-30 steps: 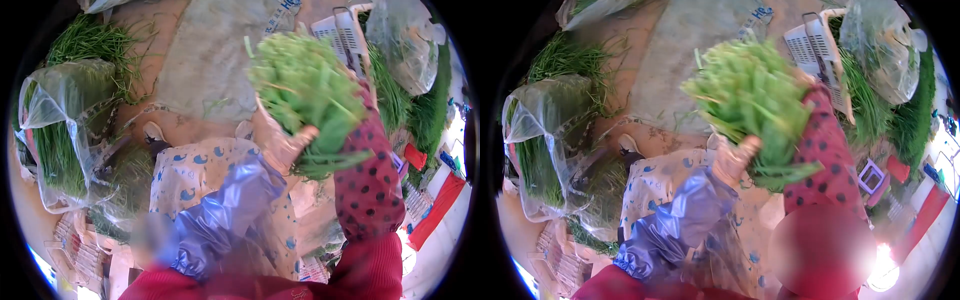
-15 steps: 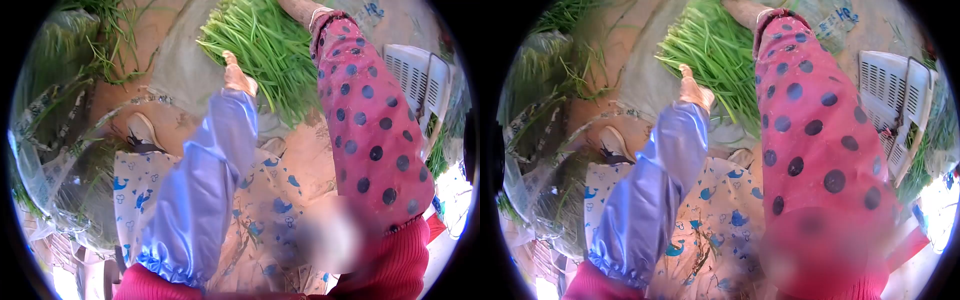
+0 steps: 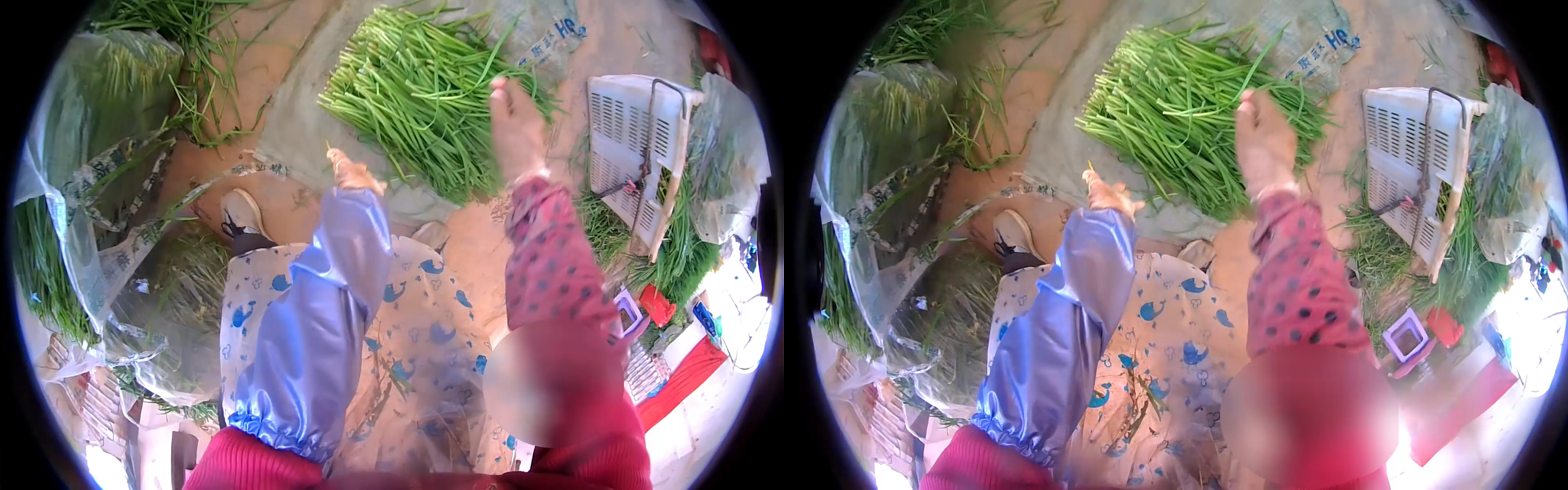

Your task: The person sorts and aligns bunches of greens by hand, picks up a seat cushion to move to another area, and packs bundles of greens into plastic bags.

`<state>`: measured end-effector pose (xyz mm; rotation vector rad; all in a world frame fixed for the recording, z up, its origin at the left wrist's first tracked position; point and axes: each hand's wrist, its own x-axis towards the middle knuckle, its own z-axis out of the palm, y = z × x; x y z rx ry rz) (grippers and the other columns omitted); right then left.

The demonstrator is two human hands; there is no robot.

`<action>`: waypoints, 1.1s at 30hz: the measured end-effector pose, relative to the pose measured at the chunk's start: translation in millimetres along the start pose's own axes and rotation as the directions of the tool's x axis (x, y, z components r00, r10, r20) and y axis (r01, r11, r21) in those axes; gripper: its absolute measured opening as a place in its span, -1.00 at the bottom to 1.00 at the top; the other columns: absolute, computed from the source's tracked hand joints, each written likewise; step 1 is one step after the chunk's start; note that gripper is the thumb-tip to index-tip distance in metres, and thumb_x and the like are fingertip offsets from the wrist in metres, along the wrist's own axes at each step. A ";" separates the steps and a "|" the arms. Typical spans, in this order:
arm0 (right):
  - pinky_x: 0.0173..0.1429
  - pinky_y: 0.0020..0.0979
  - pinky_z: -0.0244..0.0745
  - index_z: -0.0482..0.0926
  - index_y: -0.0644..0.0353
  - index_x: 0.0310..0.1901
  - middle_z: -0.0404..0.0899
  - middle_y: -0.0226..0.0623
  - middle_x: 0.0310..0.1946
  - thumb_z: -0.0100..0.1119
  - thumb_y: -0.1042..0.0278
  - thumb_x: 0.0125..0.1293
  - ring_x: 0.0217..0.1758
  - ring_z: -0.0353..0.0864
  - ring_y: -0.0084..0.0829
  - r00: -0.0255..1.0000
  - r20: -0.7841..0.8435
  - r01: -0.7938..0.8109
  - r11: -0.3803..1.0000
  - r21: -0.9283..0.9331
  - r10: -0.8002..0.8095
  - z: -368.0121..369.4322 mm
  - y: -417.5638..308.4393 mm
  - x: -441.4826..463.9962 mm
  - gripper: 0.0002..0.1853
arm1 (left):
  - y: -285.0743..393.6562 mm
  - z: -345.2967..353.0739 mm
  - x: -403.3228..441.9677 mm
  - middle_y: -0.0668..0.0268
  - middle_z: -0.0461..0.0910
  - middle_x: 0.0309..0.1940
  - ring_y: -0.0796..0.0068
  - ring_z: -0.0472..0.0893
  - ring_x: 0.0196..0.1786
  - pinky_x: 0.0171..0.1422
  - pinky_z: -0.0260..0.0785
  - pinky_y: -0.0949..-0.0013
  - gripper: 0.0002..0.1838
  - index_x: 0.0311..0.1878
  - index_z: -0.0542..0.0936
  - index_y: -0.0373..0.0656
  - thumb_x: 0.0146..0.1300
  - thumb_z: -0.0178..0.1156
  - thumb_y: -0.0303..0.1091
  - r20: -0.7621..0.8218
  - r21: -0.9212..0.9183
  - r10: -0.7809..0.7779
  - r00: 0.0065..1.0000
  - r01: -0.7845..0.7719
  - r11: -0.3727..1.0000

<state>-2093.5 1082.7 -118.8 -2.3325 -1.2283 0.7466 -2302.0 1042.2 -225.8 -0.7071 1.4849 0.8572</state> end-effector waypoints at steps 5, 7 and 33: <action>-0.03 -0.19 0.46 0.46 0.06 0.09 0.63 -0.14 -0.20 0.13 0.18 0.26 -0.10 0.61 -0.10 0.971 0.236 0.006 0.982 -0.190 0.040 29.7 -13.2 -20.9 -0.62 | 13.4 -44.7 -19.4 -0.01 -0.03 0.49 0.03 -0.16 0.56 0.50 -0.32 -0.29 -0.16 0.52 -0.20 0.03 0.36 -0.37 0.35 0.056 0.340 0.008 0.998 -0.026 0.940; -0.01 -0.12 0.43 0.43 0.09 0.11 0.63 -0.17 -0.17 0.15 0.14 0.24 -0.06 0.59 -0.07 0.963 0.268 0.056 0.940 -0.338 0.038 48.4 -14.8 -6.8 -0.57 | 16.6 -58.3 -20.6 -0.10 -0.04 0.47 -0.02 -0.12 0.55 0.52 -0.25 -0.19 -0.15 0.51 -0.24 -0.05 0.38 -0.32 0.32 0.104 0.375 0.052 0.993 -0.087 0.923; 0.10 -0.16 0.49 -0.12 0.08 0.48 0.32 0.03 0.24 0.40 -0.09 0.05 0.11 0.55 -0.04 0.894 0.361 -0.103 0.905 -0.412 0.266 139.5 4.7 30.7 0.10 | 81.9 133.8 6.0 0.13 0.67 -0.07 0.30 0.59 0.01 0.20 0.33 0.33 -0.62 -0.08 0.70 -0.04 0.07 0.43 -0.08 0.691 0.612 0.437 0.575 -0.788 0.069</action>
